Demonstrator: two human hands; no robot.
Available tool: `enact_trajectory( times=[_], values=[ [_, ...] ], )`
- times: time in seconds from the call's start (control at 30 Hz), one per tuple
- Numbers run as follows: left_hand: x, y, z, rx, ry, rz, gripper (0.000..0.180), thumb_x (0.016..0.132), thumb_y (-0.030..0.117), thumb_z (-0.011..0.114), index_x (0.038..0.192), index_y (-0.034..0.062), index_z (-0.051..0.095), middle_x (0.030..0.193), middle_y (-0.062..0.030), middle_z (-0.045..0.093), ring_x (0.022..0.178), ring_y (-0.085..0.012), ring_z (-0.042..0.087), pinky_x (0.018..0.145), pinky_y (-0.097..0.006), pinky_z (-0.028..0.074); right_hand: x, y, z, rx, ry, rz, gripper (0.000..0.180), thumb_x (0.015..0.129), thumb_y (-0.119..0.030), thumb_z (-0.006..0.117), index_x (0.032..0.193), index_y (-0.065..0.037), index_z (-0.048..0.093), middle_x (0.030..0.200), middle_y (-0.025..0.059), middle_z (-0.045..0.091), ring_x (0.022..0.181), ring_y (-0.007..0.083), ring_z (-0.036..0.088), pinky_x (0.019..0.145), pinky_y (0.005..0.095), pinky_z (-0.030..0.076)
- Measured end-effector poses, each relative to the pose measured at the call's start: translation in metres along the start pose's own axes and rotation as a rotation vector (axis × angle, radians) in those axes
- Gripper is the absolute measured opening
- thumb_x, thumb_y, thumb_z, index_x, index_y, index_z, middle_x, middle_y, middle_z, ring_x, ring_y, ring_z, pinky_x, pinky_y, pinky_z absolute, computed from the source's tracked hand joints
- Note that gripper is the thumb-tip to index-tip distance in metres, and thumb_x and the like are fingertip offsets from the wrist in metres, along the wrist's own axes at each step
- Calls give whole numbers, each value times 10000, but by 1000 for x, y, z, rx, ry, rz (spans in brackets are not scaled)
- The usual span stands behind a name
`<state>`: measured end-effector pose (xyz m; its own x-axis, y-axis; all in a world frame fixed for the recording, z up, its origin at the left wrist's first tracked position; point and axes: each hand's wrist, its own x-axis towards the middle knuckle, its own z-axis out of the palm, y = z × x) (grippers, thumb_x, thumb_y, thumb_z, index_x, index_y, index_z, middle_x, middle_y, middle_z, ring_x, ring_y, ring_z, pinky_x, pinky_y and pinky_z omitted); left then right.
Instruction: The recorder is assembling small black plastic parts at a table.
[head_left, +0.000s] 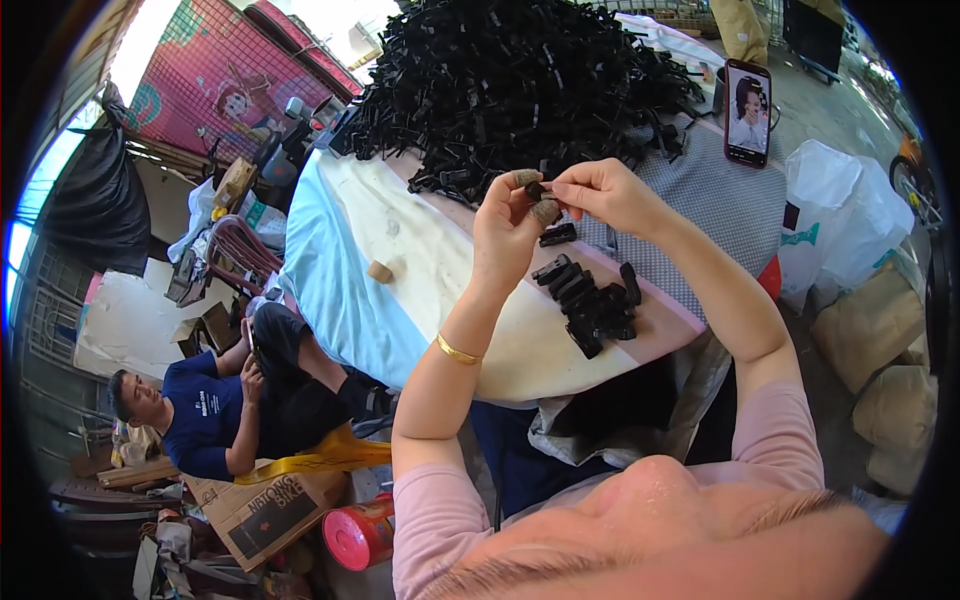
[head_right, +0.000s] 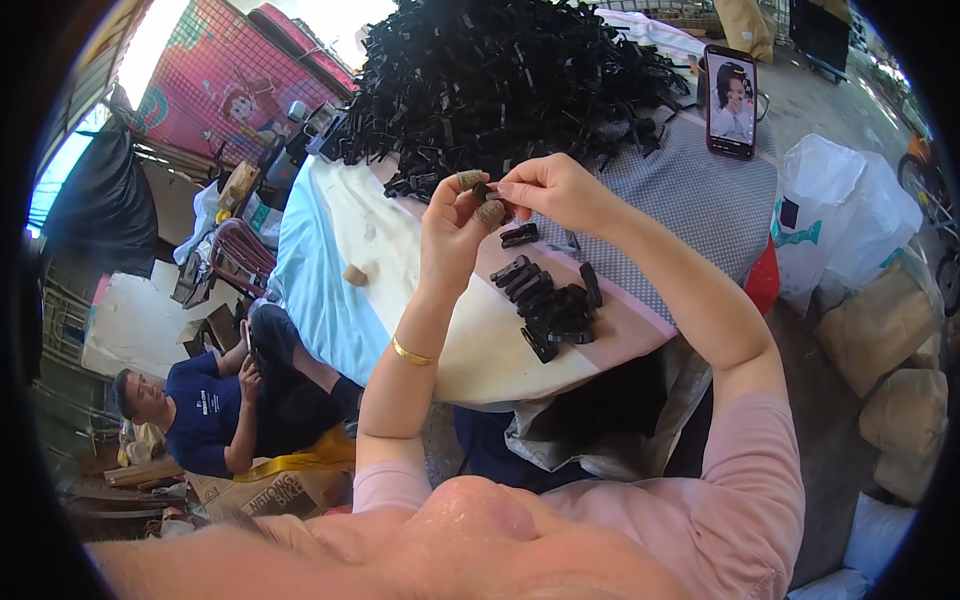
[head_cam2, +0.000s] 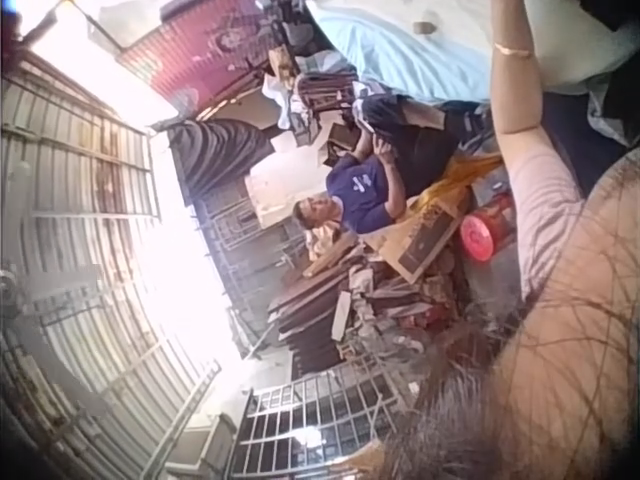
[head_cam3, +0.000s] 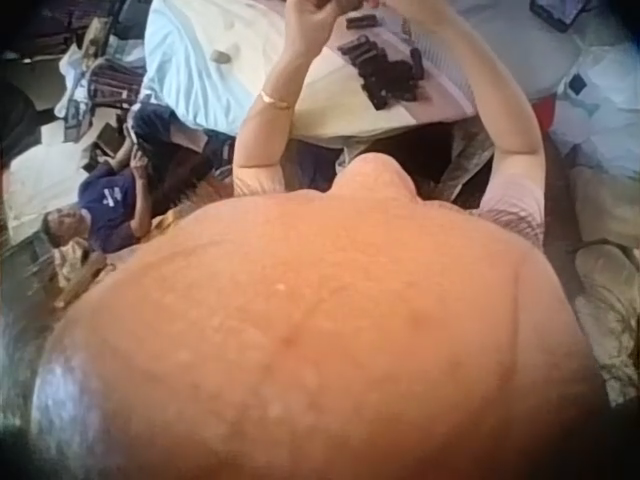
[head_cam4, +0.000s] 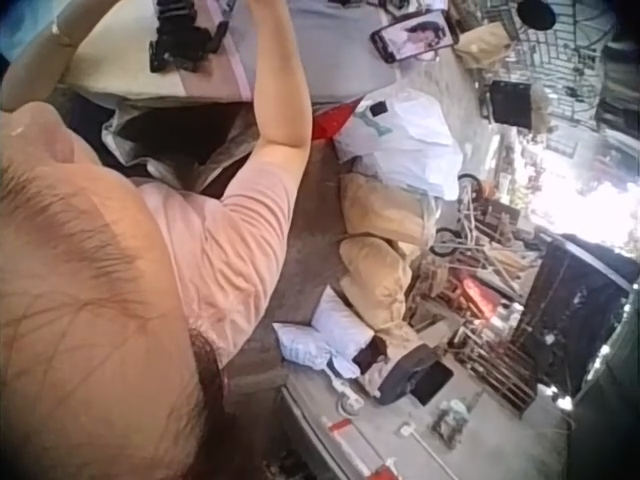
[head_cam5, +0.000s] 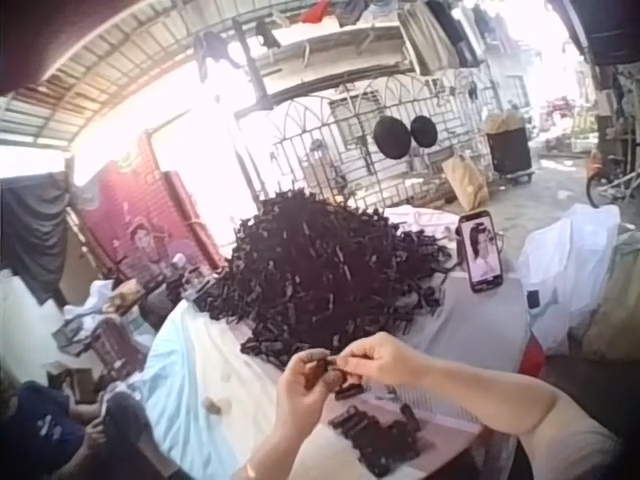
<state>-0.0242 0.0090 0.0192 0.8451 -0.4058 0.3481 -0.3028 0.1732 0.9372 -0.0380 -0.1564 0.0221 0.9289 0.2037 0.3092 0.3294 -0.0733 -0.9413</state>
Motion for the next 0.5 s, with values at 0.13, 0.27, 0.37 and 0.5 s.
enact_trajectory(
  times=[0.13, 0.27, 0.37, 0.5],
  values=[
    [0, -1, 3, 37, 1, 8, 250, 822, -20, 546, 1052, -12, 447, 911, -95, 594, 830, -147, 587, 762, -269, 493, -2, -3, -3, -64, 4, 5, 198, 858, -195, 555, 860, -22, 651, 570, -26, 529, 472, 17, 421, 413, 158, 310],
    [-2, -1, 0, 24, 49, 51, 215, 812, -29, 558, 1005, -11, 463, 894, -77, 597, 793, -117, 577, 712, -231, 484, -2, -7, 4, -22, -3, 54, 190, 853, -187, 559, 860, -21, 651, 567, -28, 524, 470, 17, 420, 407, 154, 304],
    [-3, 1, 5, 87, 85, 129, 177, 804, -35, 568, 957, -12, 483, 855, -57, 604, 757, -91, 568, 681, -206, 473, -3, -1, 7, -15, 7, -13, 187, 856, -186, 554, 856, -26, 652, 560, -34, 514, 460, 17, 408, 398, 151, 296],
    [-6, -2, 6, 292, 159, 206, 181, 794, 6, 606, 942, -13, 504, 837, -46, 606, 743, -79, 558, 674, -211, 465, -4, -6, 7, 48, 32, 60, 190, 855, -188, 556, 845, -22, 648, 582, -33, 518, 468, 20, 409, 406, 156, 299]
  ],
)
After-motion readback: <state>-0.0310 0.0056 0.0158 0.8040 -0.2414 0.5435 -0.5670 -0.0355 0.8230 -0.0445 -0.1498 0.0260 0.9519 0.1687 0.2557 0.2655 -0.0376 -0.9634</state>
